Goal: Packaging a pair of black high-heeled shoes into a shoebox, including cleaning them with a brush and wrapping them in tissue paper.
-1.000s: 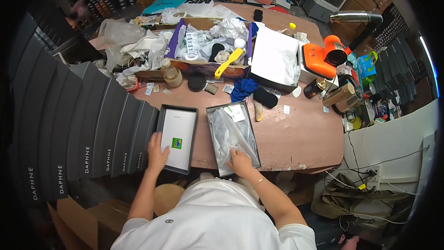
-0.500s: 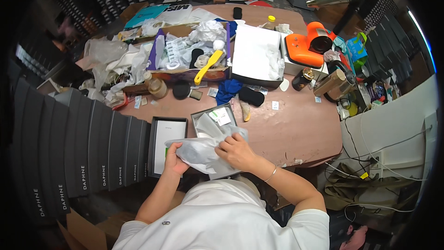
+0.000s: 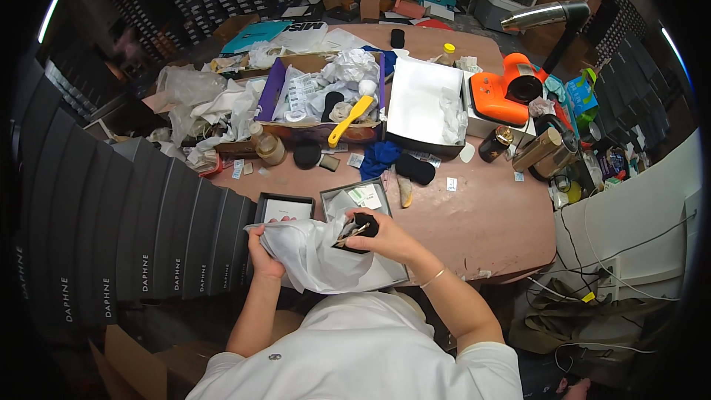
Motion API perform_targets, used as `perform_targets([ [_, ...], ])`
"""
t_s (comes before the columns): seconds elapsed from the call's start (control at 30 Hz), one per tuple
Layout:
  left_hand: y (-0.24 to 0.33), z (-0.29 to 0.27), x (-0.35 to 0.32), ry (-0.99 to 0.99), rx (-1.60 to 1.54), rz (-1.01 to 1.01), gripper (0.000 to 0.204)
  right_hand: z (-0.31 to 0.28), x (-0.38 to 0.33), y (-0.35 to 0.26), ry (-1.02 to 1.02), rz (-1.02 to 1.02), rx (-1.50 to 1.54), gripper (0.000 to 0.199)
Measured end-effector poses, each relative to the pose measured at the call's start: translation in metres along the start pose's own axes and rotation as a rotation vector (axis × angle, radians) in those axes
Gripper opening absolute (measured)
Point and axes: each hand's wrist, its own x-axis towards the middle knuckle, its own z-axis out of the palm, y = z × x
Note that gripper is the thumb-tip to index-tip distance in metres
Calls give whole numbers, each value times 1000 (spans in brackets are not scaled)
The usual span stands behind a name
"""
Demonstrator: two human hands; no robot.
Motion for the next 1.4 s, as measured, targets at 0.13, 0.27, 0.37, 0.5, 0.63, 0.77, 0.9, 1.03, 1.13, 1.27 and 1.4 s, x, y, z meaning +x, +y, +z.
perform_targets([
  [0.13,-19,-36,-32,-324,643,-5,36,8,-9,43,-19,244,604,41],
  [0.27,-10,-74,-36,-384,820,-256,22,10,-34,39,154,271,656,35],
  [0.37,37,-47,2,85,205,62,19,-10,-49,21,88,223,543,33],
  [0.5,67,-18,43,147,78,491,22,-25,-67,2,53,198,-77,33],
  [0.63,89,61,-8,88,1164,1572,7,-29,-91,14,284,232,-79,30],
  [0.77,53,-46,39,-587,2382,319,29,7,-77,12,420,106,9,37],
  [0.9,-5,-70,7,-443,1267,13,92,61,-55,24,474,-121,-323,43],
  [1.03,-57,-39,-2,-268,-355,-601,100,68,-57,17,-350,-60,-219,68],
  [1.13,-59,-45,-13,-195,-20,-481,96,62,-22,17,-136,-159,-379,58],
  [1.27,-74,-50,-39,-295,-70,-459,85,100,25,44,-67,-355,-909,29],
  [1.4,-69,-57,-33,62,160,-270,86,96,21,74,-14,-319,-620,24],
])
